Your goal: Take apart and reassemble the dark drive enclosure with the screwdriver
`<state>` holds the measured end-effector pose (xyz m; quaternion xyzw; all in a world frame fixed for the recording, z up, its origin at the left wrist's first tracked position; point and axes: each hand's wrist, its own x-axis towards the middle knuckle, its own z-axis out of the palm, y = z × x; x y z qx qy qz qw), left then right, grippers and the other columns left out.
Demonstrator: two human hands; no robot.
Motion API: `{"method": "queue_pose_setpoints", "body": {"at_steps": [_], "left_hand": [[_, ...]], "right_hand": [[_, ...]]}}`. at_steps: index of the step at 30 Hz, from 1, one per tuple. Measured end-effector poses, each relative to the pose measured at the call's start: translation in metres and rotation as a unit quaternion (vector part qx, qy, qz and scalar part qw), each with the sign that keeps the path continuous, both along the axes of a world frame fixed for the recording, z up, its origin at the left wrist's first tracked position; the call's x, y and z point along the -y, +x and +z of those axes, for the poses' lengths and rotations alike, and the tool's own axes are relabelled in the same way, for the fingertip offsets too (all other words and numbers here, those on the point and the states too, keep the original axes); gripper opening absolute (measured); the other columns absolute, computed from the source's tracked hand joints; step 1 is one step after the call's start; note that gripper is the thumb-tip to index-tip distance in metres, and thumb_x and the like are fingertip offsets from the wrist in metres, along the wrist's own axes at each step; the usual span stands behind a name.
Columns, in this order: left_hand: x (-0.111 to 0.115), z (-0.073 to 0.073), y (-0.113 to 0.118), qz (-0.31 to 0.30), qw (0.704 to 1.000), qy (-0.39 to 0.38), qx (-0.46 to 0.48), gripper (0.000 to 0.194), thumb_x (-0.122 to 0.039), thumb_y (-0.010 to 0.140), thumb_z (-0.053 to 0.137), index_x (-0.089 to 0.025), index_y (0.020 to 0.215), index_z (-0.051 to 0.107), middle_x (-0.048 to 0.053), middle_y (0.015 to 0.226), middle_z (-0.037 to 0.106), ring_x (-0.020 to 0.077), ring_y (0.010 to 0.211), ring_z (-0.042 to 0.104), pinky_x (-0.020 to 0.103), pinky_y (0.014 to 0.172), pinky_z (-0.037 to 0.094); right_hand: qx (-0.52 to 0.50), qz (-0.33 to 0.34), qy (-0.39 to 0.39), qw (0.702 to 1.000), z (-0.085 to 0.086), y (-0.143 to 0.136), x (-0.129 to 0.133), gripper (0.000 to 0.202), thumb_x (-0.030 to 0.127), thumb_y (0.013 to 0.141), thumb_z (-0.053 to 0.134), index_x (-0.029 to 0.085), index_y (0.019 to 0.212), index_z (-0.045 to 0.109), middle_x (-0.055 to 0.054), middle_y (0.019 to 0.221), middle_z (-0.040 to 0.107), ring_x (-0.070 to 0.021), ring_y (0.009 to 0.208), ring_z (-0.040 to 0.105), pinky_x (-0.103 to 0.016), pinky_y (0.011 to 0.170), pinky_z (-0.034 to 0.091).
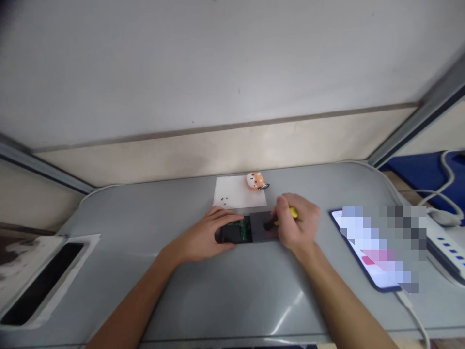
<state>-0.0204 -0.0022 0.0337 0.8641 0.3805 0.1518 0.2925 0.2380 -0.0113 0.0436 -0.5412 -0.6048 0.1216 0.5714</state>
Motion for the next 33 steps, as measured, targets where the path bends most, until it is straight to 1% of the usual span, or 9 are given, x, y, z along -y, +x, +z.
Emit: {"method": "queue_pose_setpoints", "body": {"at_steps": [5, 8, 10, 13, 17, 22, 24, 27, 33], "left_hand": [[0.002, 0.005, -0.004, 0.002, 1.0, 0.0, -0.017, 0.07, -0.024, 0.084, 0.082, -0.038, 0.147, 0.054, 0.004, 0.142, 0.063, 0.0294, 0.138, 0.05, 0.051, 0.117, 0.045], [0.004, 0.006, 0.0, 0.009, 0.999, 0.024, -0.032, 0.069, -0.028, 0.086, 0.08, -0.035, 0.149, 0.052, 0.005, 0.146, 0.059, 0.0302, 0.139, 0.048, 0.052, 0.119, 0.042], [0.005, 0.003, 0.006, 0.013, 0.997, 0.062, -0.034, 0.065, -0.03, 0.089, 0.077, -0.033, 0.149, 0.051, 0.006, 0.145, 0.06, 0.0301, 0.136, 0.051, 0.051, 0.119, 0.041], [0.007, -0.003, 0.014, 0.012, 0.992, 0.125, -0.032, 0.053, -0.031, 0.094, 0.07, -0.031, 0.145, 0.055, 0.008, 0.139, 0.063, 0.029, 0.13, 0.055, 0.05, 0.115, 0.043], [0.007, -0.011, 0.018, 0.001, 0.988, 0.151, -0.034, 0.042, -0.034, 0.096, 0.067, -0.028, 0.137, 0.061, 0.009, 0.136, 0.064, 0.0291, 0.129, 0.058, 0.049, 0.114, 0.042], [0.003, -0.018, 0.018, -0.005, 0.99, 0.141, -0.027, 0.039, -0.039, 0.095, 0.07, -0.026, 0.13, 0.063, 0.009, 0.136, 0.066, 0.0282, 0.128, 0.061, 0.048, 0.113, 0.042], [0.002, -0.021, 0.018, -0.007, 0.99, 0.139, -0.02, 0.04, -0.041, 0.095, 0.071, -0.025, 0.131, 0.063, 0.008, 0.138, 0.066, 0.0277, 0.129, 0.061, 0.047, 0.114, 0.041], [0.002, -0.023, 0.02, -0.011, 0.989, 0.144, -0.011, 0.039, -0.04, 0.094, 0.071, -0.026, 0.13, 0.063, 0.008, 0.137, 0.067, 0.027, 0.129, 0.061, 0.046, 0.113, 0.041], [0.001, -0.024, 0.021, -0.008, 0.989, 0.147, -0.011, 0.028, -0.034, 0.097, 0.068, -0.026, 0.123, 0.066, 0.007, 0.133, 0.068, 0.0256, 0.128, 0.061, 0.044, 0.11, 0.044]], "right_hand": [[-0.027, -0.05, -0.017, 0.998, 0.005, 0.012, -0.008, 0.039, 0.027, 0.088, 0.052, 0.022, 0.049, 0.053, 0.001, 0.044, 0.044, -0.0146, 0.045, 0.044, -0.031, 0.049, 0.034], [-0.062, -0.048, 0.001, 0.997, 0.003, 0.01, -0.009, 0.041, 0.027, 0.09, 0.05, 0.022, 0.049, 0.053, 0.0, 0.047, 0.048, -0.0146, 0.046, 0.046, -0.031, 0.049, 0.033], [-0.052, -0.028, 0.01, 0.998, 0.001, 0.005, -0.007, 0.044, 0.029, 0.095, 0.048, 0.022, 0.051, 0.053, 0.0, 0.049, 0.049, -0.0147, 0.047, 0.046, -0.031, 0.05, 0.034], [0.011, 0.031, 0.032, 0.999, 0.0, -0.006, -0.004, 0.046, 0.029, 0.1, 0.045, 0.022, 0.055, 0.053, -0.001, 0.052, 0.05, -0.0147, 0.05, 0.047, -0.031, 0.053, 0.037], [0.058, 0.078, 0.071, 0.993, 0.002, -0.012, -0.003, 0.045, 0.024, 0.102, 0.043, 0.022, 0.058, 0.053, 0.0, 0.052, 0.05, -0.0137, 0.049, 0.046, -0.031, 0.054, 0.036], [0.066, 0.084, 0.098, 0.989, 0.0, -0.01, -0.003, 0.044, 0.024, 0.103, 0.042, 0.022, 0.06, 0.054, 0.0, 0.053, 0.05, -0.0137, 0.05, 0.046, -0.031, 0.055, 0.036], [0.064, 0.083, 0.088, 0.991, -0.003, -0.01, -0.003, 0.044, 0.024, 0.103, 0.043, 0.022, 0.061, 0.055, 0.0, 0.054, 0.05, -0.0136, 0.051, 0.046, -0.031, 0.055, 0.036], [0.063, 0.085, 0.075, 0.992, -0.005, -0.01, -0.003, 0.043, 0.023, 0.103, 0.043, 0.021, 0.062, 0.055, 0.0, 0.054, 0.051, -0.0136, 0.052, 0.048, -0.031, 0.056, 0.036], [0.058, 0.088, 0.124, 0.987, -0.005, -0.01, -0.005, 0.042, 0.019, 0.102, 0.044, 0.021, 0.061, 0.055, 0.0, 0.055, 0.051, -0.0131, 0.052, 0.046, -0.031, 0.055, 0.035]]}}
